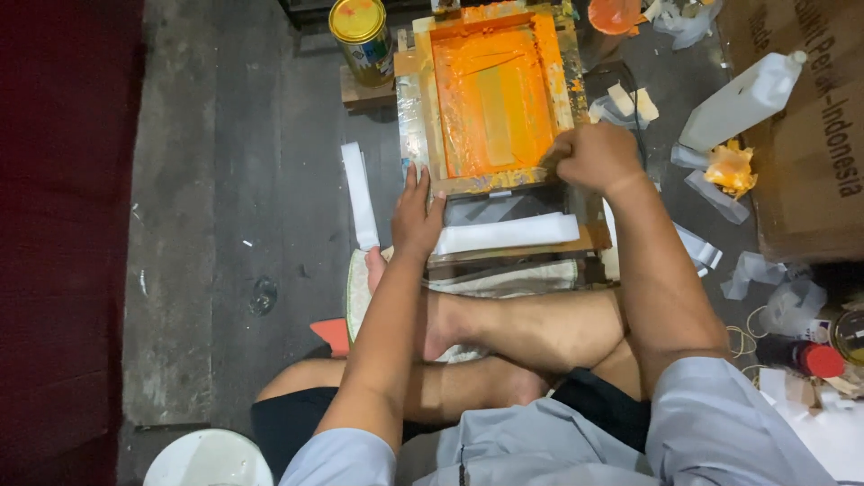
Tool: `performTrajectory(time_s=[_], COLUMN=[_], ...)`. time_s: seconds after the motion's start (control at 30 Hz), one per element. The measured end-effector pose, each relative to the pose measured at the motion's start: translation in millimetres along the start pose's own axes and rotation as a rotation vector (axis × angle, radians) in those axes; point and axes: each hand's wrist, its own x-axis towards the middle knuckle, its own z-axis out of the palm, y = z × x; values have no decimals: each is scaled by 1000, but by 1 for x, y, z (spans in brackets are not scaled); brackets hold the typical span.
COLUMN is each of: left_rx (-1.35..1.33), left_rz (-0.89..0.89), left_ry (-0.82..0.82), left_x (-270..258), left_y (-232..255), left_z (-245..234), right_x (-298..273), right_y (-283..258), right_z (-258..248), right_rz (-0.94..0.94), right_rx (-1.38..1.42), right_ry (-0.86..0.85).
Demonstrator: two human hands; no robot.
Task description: The person sits on the floor and performs screen printing. They place a white strip under a wooden frame with orange ink, use a squeegee to pull the ink across the screen, and then lift the strip to reveal the printed result. This process is repeated multiple times.
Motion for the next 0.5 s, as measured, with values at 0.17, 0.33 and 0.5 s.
performTrajectory(time_s=[0.17, 0.33, 0.5], left_rx=[4, 15, 62], left_rz=[13, 46, 25], left_ry=[14, 36, 23], left_x=[8, 9, 11], left_y=[-12, -15, -17], left_z=[8, 11, 12], right_x=[31, 109, 138], right_y=[-40, -55, -92], right_z=[-20, 19, 29], right_rz=[-44, -114, -248], right_rx=[178, 172, -79], right_ry=[57, 171, 340])
